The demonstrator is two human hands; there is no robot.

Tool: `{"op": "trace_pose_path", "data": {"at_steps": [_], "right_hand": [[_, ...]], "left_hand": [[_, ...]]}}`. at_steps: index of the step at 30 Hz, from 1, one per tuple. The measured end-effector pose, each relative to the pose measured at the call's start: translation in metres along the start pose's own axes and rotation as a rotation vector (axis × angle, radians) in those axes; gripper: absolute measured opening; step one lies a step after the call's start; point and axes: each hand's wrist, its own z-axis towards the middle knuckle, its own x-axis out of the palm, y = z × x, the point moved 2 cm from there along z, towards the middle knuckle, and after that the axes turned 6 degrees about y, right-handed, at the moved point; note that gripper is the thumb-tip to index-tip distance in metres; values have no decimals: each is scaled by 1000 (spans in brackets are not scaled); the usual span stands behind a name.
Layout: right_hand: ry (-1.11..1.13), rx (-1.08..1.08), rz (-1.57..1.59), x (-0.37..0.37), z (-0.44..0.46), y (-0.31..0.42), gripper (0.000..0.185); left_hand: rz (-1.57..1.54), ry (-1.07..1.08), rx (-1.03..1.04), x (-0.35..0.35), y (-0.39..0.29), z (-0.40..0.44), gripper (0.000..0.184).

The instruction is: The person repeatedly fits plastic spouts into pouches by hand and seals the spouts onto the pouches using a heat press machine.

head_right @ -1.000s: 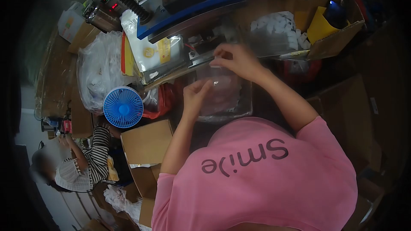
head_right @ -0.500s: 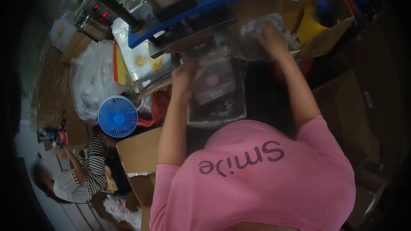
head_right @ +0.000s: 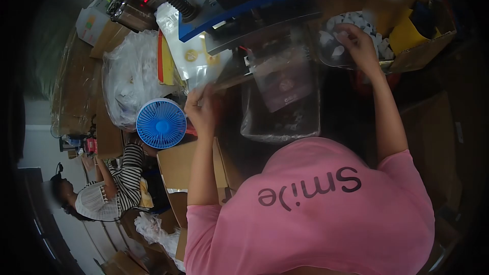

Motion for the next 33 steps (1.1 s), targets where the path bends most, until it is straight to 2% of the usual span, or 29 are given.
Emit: {"op": "trace_pose_path", "data": {"at_steps": [1, 2, 4, 5, 7, 8, 9, 10, 11, 13, 14, 15, 16, 17, 19, 20, 21, 22, 23, 24, 25, 27, 29, 30, 31, 32, 33], "right_hand": [[13, -4, 51, 2, -1, 13, 23], [24, -9, 102, 5, -2, 27, 24], [98, -51, 100, 16, -11, 68, 25], [173, -85, 109, 23, -16, 85, 27], [290, -285, 84, 38, -23, 106, 28], [288, -287, 73, 42, -23, 114, 28], [479, -294, 41, 48, -24, 121, 28], [671, -297, 10, 53, -26, 125, 28], [670, -297, 7, 57, -25, 121, 28], [748, -136, 287, 73, -22, 102, 31], [745, -137, 287, 76, -22, 97, 31], [606, -158, 353, 77, -20, 92, 32], [467, -177, 417, 76, -20, 90, 33], [465, -176, 418, 72, -18, 89, 33], [135, -137, -19, 45, -13, 85, 34], [133, -140, -23, 34, -13, 85, 34], [122, -23, -119, 22, -12, 82, 33], [110, 94, -215, 11, -12, 77, 33], [112, 88, -220, 6, -14, 70, 33], [182, 112, -356, 5, -17, 60, 29], [255, 131, -488, 5, -20, 49, 26], [287, -55, -428, 10, -25, 27, 22], [338, -108, -369, 10, -21, 14, 23], [382, -88, -232, 10, -17, 5, 21], [437, -24, -249, 8, -12, 5, 24], [301, -241, -225, 11, -13, -5, 23], [322, -23, -12, 14, -13, -15, 24]], "left_hand": [[-209, -11, -54, 2, -12, -3, 12], [-220, -16, -56, 5, -24, -9, 12], [-478, 133, -140, 20, -42, -19, 9], [-462, 188, -189, 34, -37, -26, 9], [-386, 245, -211, 57, -34, -39, 10], [-292, 297, -232, 66, -35, -43, 11], [-430, 358, -212, 73, -37, -47, 13], [-434, 358, -209, 78, -38, -51, 13], [-481, 406, -179, 83, -39, -54, 14], [-527, 457, -146, 89, -43, -55, 16], [-577, 468, -228, 90, -46, -52, 18], [-626, 479, -309, 92, -49, -48, 20], [-625, 482, -308, 91, -55, -40, 20], [-628, 448, -371, 91, -61, -31, 23], [-636, 413, -431, 96, -66, -13, 25], [-693, 386, -521, 100, -66, -5, 26], [-751, 356, -609, 104, -66, 2, 27], [-757, 352, -605, 113, -59, 8, 27], [-902, 304, -582, 126, -47, 11, 26], [-1043, 252, -557, 134, -41, 14, 26], [-1044, 237, -554, 135, -43, 17, 26], [-1016, 329, -570, 128, -45, 20, 24], [-1002, 316, -483, 122, -49, 21, 19], [-785, 427, -423, 116, -41, 28, 16], [-717, 362, -286, 109, -39, 33, 19], [-508, 341, -291, 91, -35, 46, 23], [-308, 336, -303, 72, -26, 56, 33]]}}
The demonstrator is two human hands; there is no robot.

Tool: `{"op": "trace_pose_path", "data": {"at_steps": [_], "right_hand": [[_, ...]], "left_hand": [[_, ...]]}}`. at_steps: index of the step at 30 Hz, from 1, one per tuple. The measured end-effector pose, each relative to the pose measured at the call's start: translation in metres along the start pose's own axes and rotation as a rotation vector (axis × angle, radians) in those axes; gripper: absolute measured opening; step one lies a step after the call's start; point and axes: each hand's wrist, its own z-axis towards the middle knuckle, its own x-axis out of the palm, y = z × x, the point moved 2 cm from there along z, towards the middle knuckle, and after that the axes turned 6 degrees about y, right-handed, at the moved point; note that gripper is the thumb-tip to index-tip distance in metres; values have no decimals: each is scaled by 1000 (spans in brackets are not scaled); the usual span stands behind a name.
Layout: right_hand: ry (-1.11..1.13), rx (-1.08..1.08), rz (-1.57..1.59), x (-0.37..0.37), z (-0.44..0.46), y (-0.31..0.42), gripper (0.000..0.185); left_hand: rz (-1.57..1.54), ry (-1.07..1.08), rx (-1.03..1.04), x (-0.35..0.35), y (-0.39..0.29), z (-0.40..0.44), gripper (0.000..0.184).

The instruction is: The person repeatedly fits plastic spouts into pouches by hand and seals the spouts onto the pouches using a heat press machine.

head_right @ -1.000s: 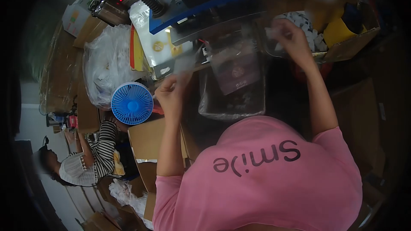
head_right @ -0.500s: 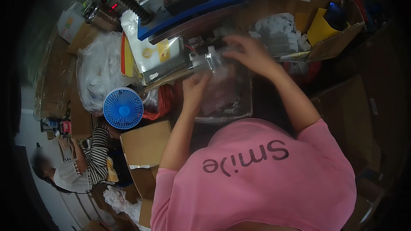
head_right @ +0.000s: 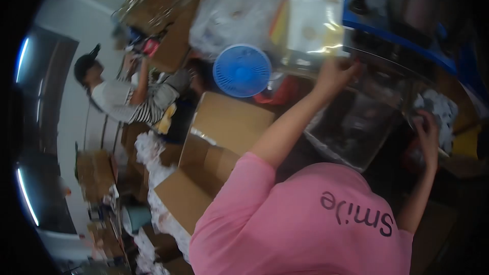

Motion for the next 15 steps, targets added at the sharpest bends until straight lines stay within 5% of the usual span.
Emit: {"op": "trace_pose_path", "data": {"at_steps": [1, 3, 4, 5, 8, 11, 15], "right_hand": [[7, 13, -17, -2, 4, -10, 24], [21, 14, -36, 3, 8, -23, 24], [-10, -31, -47, 3, 9, -27, 24], [-52, -74, -60, 1, 10, -28, 24], [-52, -65, -136, 3, 8, -14, 24], [-33, -32, -102, 0, 6, -19, 25], [-123, -22, 19, -5, 6, -26, 25]], "left_hand": [[20, -69, -26, -17, 8, 1, 33], [601, -620, 478, -36, 6, -5, 61], [655, -411, 308, -40, 24, -10, 80], [657, -425, 310, -37, 34, -22, 80], [755, -376, 451, -33, 44, -58, 63], [635, -569, 409, -42, 42, -65, 28], [553, -528, 353, -51, 6, -67, 17]]}}
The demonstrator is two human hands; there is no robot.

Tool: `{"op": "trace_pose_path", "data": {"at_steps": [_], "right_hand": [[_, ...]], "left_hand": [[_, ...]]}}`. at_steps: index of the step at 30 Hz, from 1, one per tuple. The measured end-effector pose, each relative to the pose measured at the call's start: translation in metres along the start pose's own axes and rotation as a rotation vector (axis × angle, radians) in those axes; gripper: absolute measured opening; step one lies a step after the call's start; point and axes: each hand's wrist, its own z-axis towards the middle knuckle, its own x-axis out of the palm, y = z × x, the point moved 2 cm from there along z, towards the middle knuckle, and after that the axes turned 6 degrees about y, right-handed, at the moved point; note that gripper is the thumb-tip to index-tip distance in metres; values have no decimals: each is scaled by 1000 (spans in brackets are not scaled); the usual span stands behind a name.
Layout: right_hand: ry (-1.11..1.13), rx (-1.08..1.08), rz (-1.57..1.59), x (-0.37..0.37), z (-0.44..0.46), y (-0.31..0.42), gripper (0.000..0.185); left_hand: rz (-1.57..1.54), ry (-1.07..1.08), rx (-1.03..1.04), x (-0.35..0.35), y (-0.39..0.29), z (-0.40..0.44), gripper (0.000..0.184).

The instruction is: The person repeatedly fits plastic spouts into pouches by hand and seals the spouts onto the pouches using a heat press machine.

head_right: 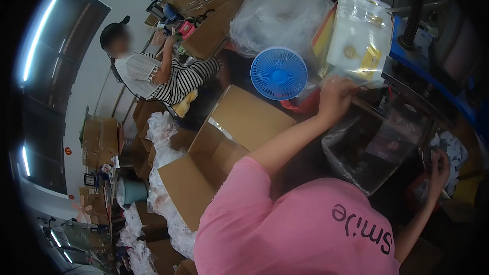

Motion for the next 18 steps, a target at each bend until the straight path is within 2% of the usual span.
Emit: {"op": "trace_pose_path", "data": {"at_steps": [2, 3, 5, 8, 12, 14, 18], "right_hand": [[-77, -20, 194, -1, -2, 10, 21], [-79, -23, 193, -1, -1, 11, 21], [33, 48, 281, 2, 2, 11, 22], [38, -79, 191, 22, 1, 69, 21], [146, -44, 67, 37, -7, 140, 19], [282, -80, 17, 48, -8, 153, 18], [356, -93, 24, 69, -6, 137, 18]], "left_hand": [[-471, 69, -164, -3, -17, -7, 10], [-471, 66, -161, 0, -23, -14, 10], [-700, 243, -304, 17, -34, -32, 15], [-669, 339, -392, 42, -39, -56, 14], [-643, 275, -318, 66, -41, -76, 14], [-502, 412, -255, 68, -48, -80, 14], [-568, 536, -102, 67, -51, -86, 17]]}}
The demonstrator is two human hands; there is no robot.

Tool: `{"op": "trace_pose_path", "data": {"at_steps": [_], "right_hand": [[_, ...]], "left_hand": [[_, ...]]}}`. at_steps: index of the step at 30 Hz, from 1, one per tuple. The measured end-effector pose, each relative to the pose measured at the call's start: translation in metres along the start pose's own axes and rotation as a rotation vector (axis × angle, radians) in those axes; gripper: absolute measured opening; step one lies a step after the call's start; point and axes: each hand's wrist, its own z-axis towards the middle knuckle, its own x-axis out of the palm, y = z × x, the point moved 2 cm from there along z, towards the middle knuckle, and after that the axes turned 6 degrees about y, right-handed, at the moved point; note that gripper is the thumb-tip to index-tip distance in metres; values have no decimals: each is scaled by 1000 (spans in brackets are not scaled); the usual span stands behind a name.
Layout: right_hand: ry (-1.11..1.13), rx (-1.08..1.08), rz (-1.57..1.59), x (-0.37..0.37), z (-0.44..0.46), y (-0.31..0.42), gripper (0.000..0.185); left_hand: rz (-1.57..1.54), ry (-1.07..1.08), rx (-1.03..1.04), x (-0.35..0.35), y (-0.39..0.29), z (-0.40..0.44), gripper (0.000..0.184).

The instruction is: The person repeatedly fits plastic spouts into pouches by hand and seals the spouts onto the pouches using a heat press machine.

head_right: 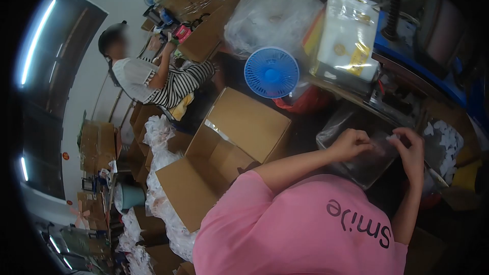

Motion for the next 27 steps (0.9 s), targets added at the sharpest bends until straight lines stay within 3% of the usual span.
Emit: {"op": "trace_pose_path", "data": {"at_steps": [4, 6, 9, 11, 12, 17, 19, 22, 25, 27], "right_hand": [[2, 36, 218, 6, -2, -8, 18], [-19, 75, 280, 12, -5, -14, 28], [-132, 54, 278, 7, -12, -14, 34], [-338, -70, 94, -1, -13, -21, 37], [-354, -62, 82, -7, -16, -25, 37], [-441, 89, -16, -41, -30, -39, 29], [-503, 38, -48, -52, -30, -55, 27], [-467, -2, -245, -69, -23, -80, 27], [-382, 5, -341, -65, -8, -109, 28], [-380, 7, -612, -61, -5, -104, 32]], "left_hand": [[-263, 95, -88, 3, 13, 0, 22], [-306, 149, -236, 1, 8, -1, 26], [-274, 124, -242, 4, 8, 10, 26], [-409, 123, -305, 0, -14, 24, 25], [-522, 65, -393, -2, -22, 28, 24], [-662, -37, -366, 5, -24, 66, 20], [-761, -94, -353, 1, -17, 77, 17], [-831, -172, -258, 9, -1, 89, 15], [-911, -50, -295, 17, 15, 98, 18], [-755, -57, -227, -3, 1, 94, 19]]}}
